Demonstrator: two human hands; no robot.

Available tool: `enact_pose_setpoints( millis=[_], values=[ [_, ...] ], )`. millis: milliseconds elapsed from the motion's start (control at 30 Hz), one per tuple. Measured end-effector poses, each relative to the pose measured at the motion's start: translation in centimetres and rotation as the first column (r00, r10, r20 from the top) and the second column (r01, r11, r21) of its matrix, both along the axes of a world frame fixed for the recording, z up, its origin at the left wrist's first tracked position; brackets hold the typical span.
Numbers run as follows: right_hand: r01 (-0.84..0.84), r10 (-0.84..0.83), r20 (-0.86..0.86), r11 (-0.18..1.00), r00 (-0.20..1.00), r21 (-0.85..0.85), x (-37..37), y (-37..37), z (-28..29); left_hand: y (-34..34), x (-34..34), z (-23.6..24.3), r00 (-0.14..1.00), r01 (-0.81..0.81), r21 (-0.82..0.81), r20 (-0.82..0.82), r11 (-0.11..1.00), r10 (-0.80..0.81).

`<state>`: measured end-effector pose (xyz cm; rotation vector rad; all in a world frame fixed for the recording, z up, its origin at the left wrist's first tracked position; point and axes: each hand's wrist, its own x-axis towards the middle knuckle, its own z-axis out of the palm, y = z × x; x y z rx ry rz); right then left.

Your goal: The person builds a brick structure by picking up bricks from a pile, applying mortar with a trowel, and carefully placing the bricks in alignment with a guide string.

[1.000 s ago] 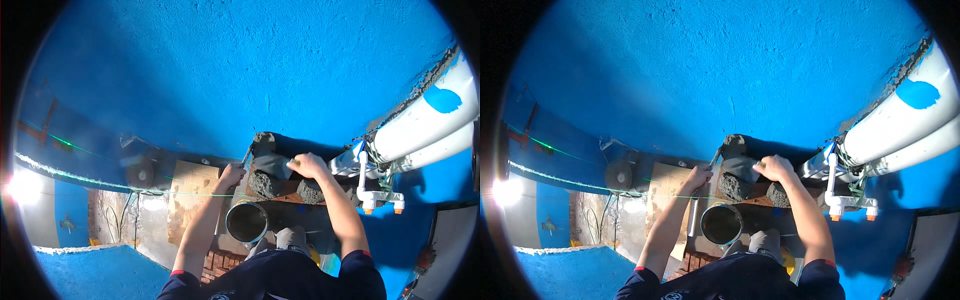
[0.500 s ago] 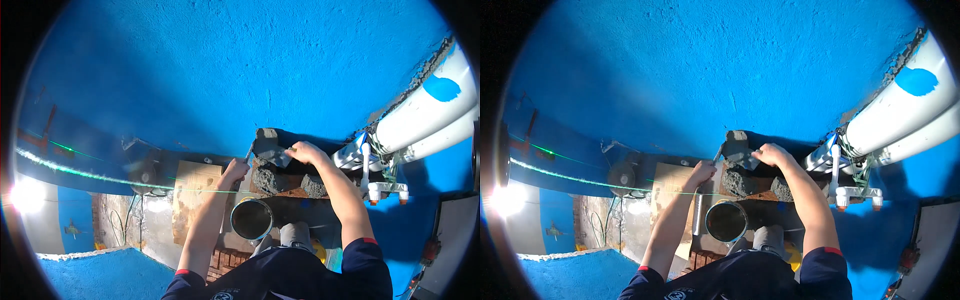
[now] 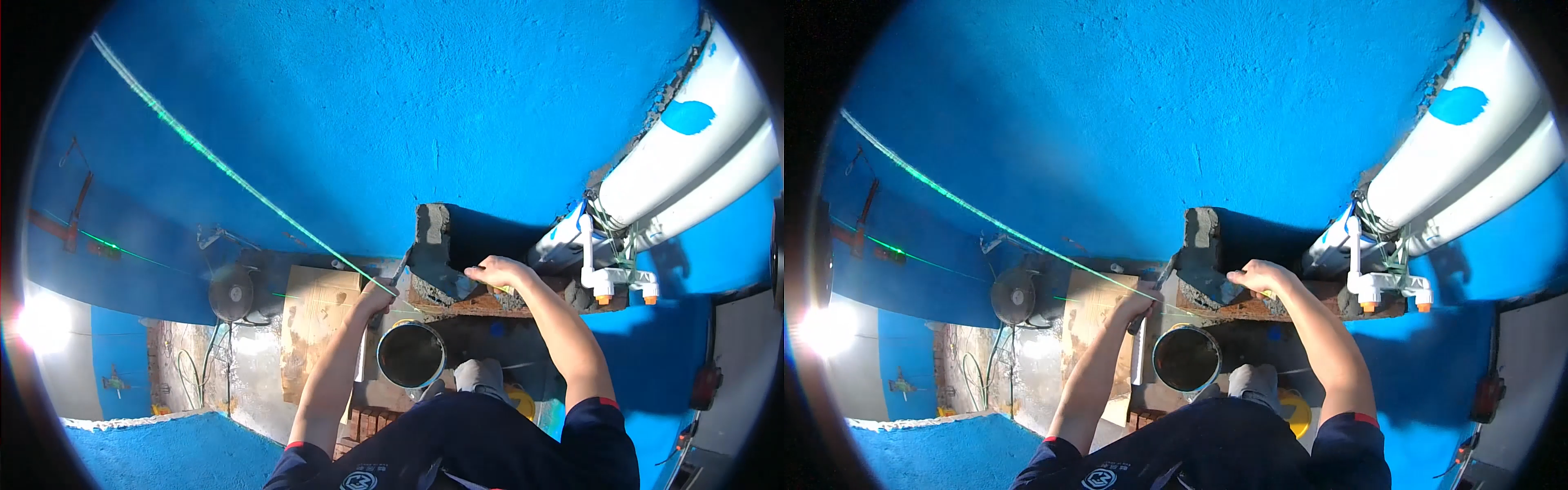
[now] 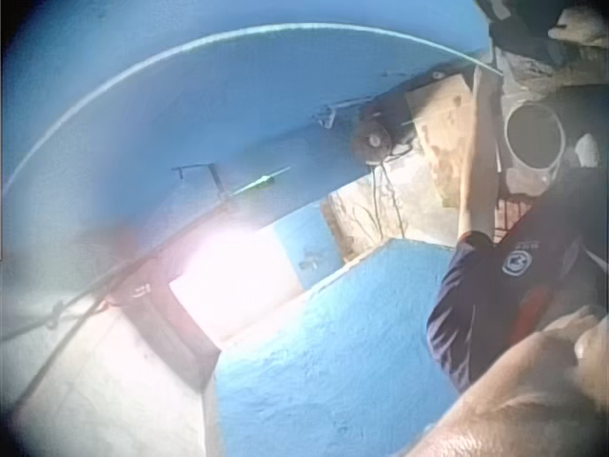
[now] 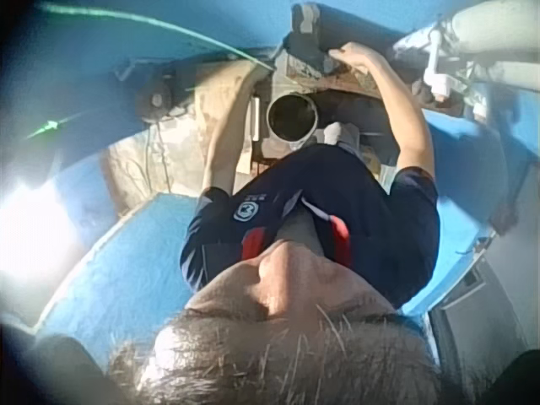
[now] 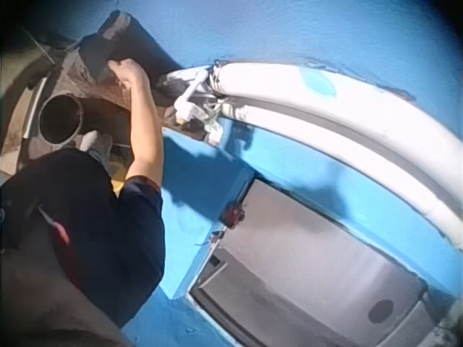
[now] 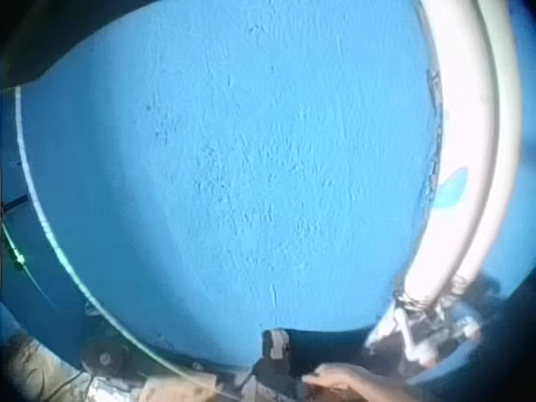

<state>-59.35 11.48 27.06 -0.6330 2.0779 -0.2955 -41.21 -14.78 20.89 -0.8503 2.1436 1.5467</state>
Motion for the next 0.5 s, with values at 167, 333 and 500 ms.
enact_pose_setpoints(
  millis=[167, 333, 500],
  values=[
    [0.071, -0.07, 0.008, 0.997, 0.997, -0.044, 2.7, 0.5, -0.3, 0.8, 2.5, 0.9, 1.0, -0.009, 0.09, 0.012, 0.996, 0.008],
    [0.1, -0.1, -0.049, 0.995, 0.994, 0.009, 5.1, -0.1, 0.7, 1.8, 4.9, -0.4, 0.996, -0.002, 0.014, -0.085, 1.0, 0.003],
    [-0.017, 0.035, -0.225, 0.997, 0.974, 0.081, 7.7, -1.3, 1.0, 2.5, 5.9, -1.0, 0.993, -0.023, 0.044, -0.119, 0.999, 0.028]
  ],
)
